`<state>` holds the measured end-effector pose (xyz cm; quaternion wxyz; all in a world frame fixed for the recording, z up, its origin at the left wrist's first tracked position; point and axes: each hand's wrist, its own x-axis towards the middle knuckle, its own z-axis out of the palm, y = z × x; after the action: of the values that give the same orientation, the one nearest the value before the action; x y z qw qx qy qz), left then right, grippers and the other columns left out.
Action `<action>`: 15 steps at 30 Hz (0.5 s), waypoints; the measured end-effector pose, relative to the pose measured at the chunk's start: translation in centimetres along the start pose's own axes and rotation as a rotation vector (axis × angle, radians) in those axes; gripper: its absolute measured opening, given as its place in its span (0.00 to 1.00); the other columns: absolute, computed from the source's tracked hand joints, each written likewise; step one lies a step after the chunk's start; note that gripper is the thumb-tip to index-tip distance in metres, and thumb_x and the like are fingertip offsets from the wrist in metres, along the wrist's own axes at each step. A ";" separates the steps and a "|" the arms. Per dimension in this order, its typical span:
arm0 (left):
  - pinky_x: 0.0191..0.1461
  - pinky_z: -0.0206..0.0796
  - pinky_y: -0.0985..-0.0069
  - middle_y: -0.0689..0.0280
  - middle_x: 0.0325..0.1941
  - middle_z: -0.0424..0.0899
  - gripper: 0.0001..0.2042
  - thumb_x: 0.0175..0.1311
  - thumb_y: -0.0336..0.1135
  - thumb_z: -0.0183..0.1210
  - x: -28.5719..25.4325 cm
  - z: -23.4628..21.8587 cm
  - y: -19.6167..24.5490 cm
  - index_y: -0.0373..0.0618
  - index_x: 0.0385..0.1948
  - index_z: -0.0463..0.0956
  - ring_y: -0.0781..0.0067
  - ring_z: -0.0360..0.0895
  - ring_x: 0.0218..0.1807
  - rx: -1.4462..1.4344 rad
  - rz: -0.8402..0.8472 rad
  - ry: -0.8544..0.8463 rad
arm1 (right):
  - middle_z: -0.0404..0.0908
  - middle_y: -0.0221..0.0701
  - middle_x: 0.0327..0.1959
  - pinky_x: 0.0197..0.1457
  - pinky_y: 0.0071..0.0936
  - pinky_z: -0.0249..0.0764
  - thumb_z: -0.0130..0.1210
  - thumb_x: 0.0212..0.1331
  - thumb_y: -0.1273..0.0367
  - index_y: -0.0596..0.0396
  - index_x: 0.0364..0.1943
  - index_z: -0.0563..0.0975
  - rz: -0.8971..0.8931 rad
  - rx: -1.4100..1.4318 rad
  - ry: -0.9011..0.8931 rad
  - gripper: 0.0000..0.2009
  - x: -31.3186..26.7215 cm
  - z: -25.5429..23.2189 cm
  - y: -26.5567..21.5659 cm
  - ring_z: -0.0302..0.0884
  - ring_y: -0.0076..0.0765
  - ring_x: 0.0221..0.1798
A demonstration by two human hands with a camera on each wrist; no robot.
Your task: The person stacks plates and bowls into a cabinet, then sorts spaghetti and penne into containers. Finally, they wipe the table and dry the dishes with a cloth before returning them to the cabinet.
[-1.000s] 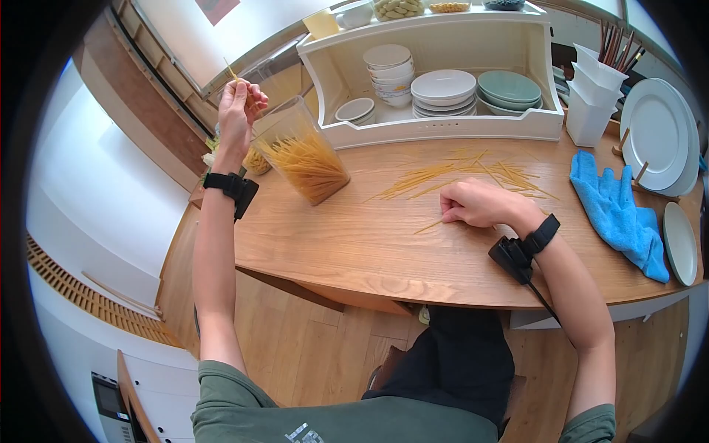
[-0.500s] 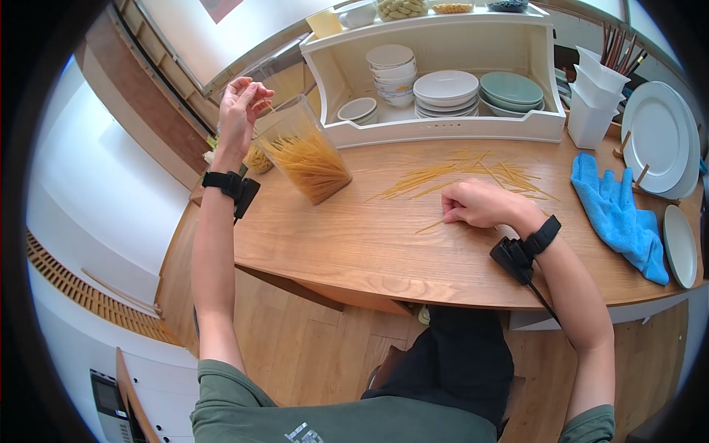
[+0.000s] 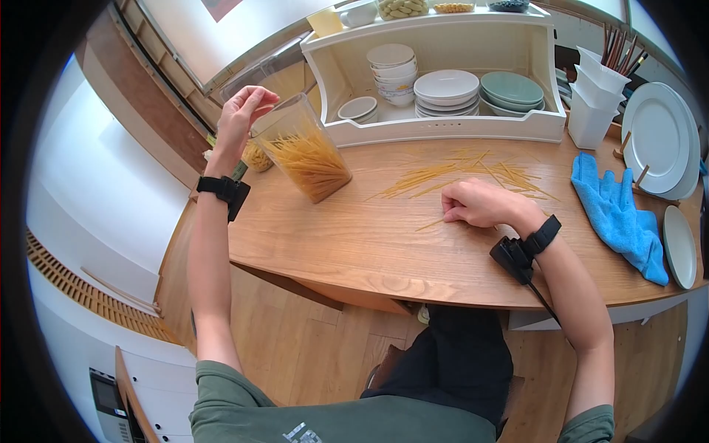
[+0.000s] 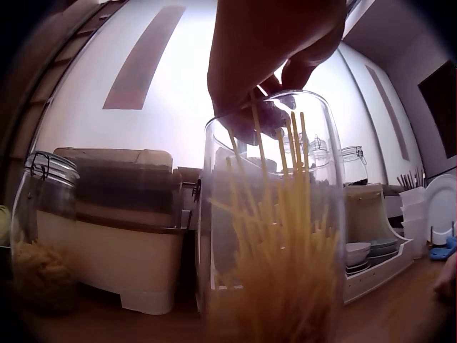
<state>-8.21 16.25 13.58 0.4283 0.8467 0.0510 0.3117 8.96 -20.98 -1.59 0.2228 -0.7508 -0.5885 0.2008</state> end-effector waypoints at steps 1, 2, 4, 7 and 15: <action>0.60 0.65 0.73 0.64 0.48 0.81 0.13 0.74 0.43 0.47 0.0 0.2 0.4 0.44 0.44 0.75 0.74 0.76 0.54 0.018 -0.010 -0.047 | 0.81 0.41 0.27 0.37 0.38 0.70 0.61 0.58 0.68 0.58 0.32 0.77 -0.002 0.001 -0.001 0.07 0.0 0.0 0.0 0.77 0.46 0.33; 0.63 0.63 0.70 0.64 0.51 0.80 0.17 0.75 0.48 0.44 -0.2 0.4 0.7 0.44 0.47 0.74 0.72 0.74 0.58 0.036 -0.022 -0.091 | 0.81 0.41 0.27 0.37 0.38 0.70 0.61 0.58 0.68 0.58 0.32 0.77 -0.004 -0.003 0.003 0.07 0.0 0.1 0.1 0.77 0.46 0.33; 0.67 0.59 0.66 0.62 0.56 0.77 0.23 0.74 0.55 0.40 -0.4 1.1 1.4 0.45 0.50 0.74 0.69 0.69 0.63 0.153 -0.032 -0.120 | 0.81 0.41 0.27 0.37 0.38 0.70 0.61 0.57 0.68 0.58 0.32 0.78 -0.009 -0.010 0.004 0.07 0.1 0.1 0.0 0.77 0.46 0.33; 0.73 0.50 0.62 0.59 0.64 0.70 0.32 0.70 0.66 0.35 -0.8 1.6 1.9 0.47 0.56 0.71 0.63 0.60 0.71 0.396 -0.071 -0.191 | 0.81 0.41 0.26 0.36 0.38 0.70 0.61 0.57 0.68 0.58 0.32 0.78 -0.005 -0.004 0.004 0.08 0.0 0.0 -0.1 0.78 0.46 0.33; 0.75 0.46 0.59 0.53 0.73 0.56 0.42 0.61 0.69 0.49 -3.0 -1.5 -0.4 0.46 0.69 0.53 0.56 0.51 0.75 0.432 -0.064 -0.082 | 0.81 0.41 0.26 0.36 0.38 0.70 0.61 0.57 0.68 0.58 0.31 0.78 -0.016 0.009 0.012 0.07 0.0 0.1 0.1 0.78 0.46 0.32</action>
<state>-11.37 16.45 12.50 0.2482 0.9286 0.1259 0.2453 9.04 -20.98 -1.74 0.2316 -0.7461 -0.5923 0.1971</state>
